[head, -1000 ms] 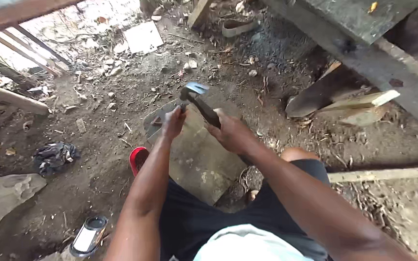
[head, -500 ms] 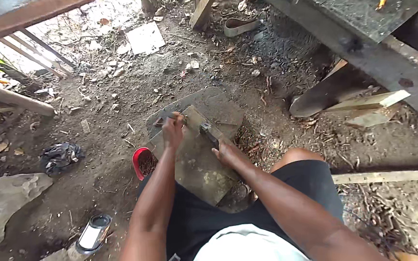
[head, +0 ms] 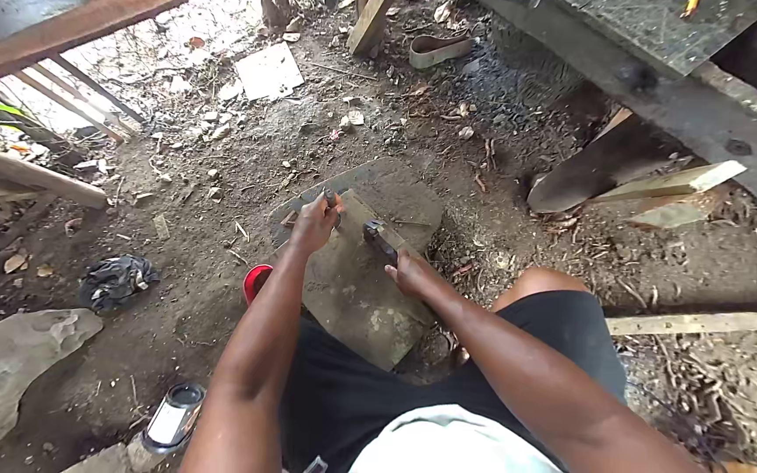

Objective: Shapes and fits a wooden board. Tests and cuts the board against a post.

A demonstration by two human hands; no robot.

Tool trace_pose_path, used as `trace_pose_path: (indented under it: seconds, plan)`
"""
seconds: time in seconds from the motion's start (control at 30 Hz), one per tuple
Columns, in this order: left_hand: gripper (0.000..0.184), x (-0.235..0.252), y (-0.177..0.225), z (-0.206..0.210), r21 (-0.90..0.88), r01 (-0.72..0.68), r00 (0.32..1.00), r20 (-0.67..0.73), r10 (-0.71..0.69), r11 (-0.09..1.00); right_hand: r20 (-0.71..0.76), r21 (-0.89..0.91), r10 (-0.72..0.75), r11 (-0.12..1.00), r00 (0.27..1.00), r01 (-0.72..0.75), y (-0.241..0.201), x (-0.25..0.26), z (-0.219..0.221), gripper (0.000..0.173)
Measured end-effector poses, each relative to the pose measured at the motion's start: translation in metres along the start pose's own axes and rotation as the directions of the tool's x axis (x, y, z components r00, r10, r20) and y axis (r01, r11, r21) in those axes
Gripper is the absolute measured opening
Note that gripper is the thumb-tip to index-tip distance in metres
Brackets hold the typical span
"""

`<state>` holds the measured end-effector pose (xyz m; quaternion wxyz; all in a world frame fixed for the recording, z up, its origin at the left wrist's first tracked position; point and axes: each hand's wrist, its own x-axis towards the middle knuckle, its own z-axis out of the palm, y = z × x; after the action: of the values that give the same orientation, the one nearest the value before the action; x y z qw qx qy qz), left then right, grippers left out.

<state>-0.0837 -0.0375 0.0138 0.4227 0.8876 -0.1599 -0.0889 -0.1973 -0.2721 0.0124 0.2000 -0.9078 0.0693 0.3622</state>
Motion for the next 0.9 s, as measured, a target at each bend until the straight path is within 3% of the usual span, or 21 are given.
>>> trace_pose_path:
  seconds: [0.23,0.37,0.43,0.5,0.57,0.63,0.7,0.73,0.77,0.8,0.83,0.87,0.9]
  plan:
    - [0.022,0.004,0.002,-0.003,0.009,0.003,0.998,0.07,-0.004,1.0,-0.009,-0.009,-0.005,1.0,1.0,0.005,0.001,0.002,0.002,0.055]
    - [0.024,0.004,-0.001,0.002,0.03,-0.034,0.996,0.087,0.031,0.999,0.011,0.083,-0.06,0.995,0.998,0.059,0.004,-0.006,-0.014,0.054]
    - [0.025,0.004,-0.007,0.003,0.044,-0.047,0.994,0.098,0.042,0.998,-0.056,0.136,-0.134,0.981,0.989,0.141,-0.002,-0.028,-0.035,0.052]
    - [0.025,0.004,-0.007,0.003,0.049,-0.077,0.992,0.104,0.071,0.996,-0.243,0.197,-0.217,0.943,0.945,0.268,-0.016,-0.065,-0.064,0.054]
    - [0.025,0.002,-0.005,0.004,0.064,-0.105,0.99,0.098,0.099,0.992,-0.517,0.216,-0.3,0.861,0.802,0.461,-0.036,-0.108,-0.093,0.053]
    - [0.024,0.0,-0.006,0.006,0.07,-0.123,0.99,0.078,0.117,0.99,-0.775,0.141,-0.354,0.712,0.524,0.688,-0.057,-0.141,-0.118,0.045]
    - [0.024,-0.001,-0.005,0.006,0.063,-0.124,0.99,0.073,0.119,0.99,-0.892,0.046,-0.345,0.573,0.291,0.818,-0.072,-0.153,-0.127,0.045]
    - [0.025,-0.001,-0.004,0.005,0.066,-0.111,0.991,0.079,0.106,0.992,-0.905,0.025,-0.339,0.562,0.258,0.827,-0.073,-0.146,-0.12,0.045]
    - [0.025,-0.001,-0.004,0.004,0.076,-0.094,0.992,0.089,0.087,0.993,-0.881,0.043,-0.343,0.629,0.326,0.776,-0.068,-0.13,-0.104,0.044]
    - [0.025,-0.001,-0.004,0.004,0.089,-0.084,0.992,0.098,0.075,0.992,-0.782,0.074,-0.367,0.748,0.505,0.659,-0.057,-0.109,-0.085,0.042]
    - [0.025,-0.004,-0.002,0.004,0.092,-0.09,0.992,0.1,0.081,0.992,-0.577,0.082,-0.375,0.857,0.726,0.509,-0.045,-0.09,-0.07,0.045]
    - [0.024,-0.01,0.0,0.007,0.09,-0.1,0.991,0.098,0.091,0.991,-0.372,0.074,-0.345,0.914,0.862,0.398,-0.037,-0.075,-0.061,0.046]
    - [0.023,-0.012,0.004,0.007,0.087,-0.121,0.991,0.072,0.115,0.989,-0.244,0.049,-0.308,0.943,0.92,0.329,-0.036,-0.068,-0.063,0.047]
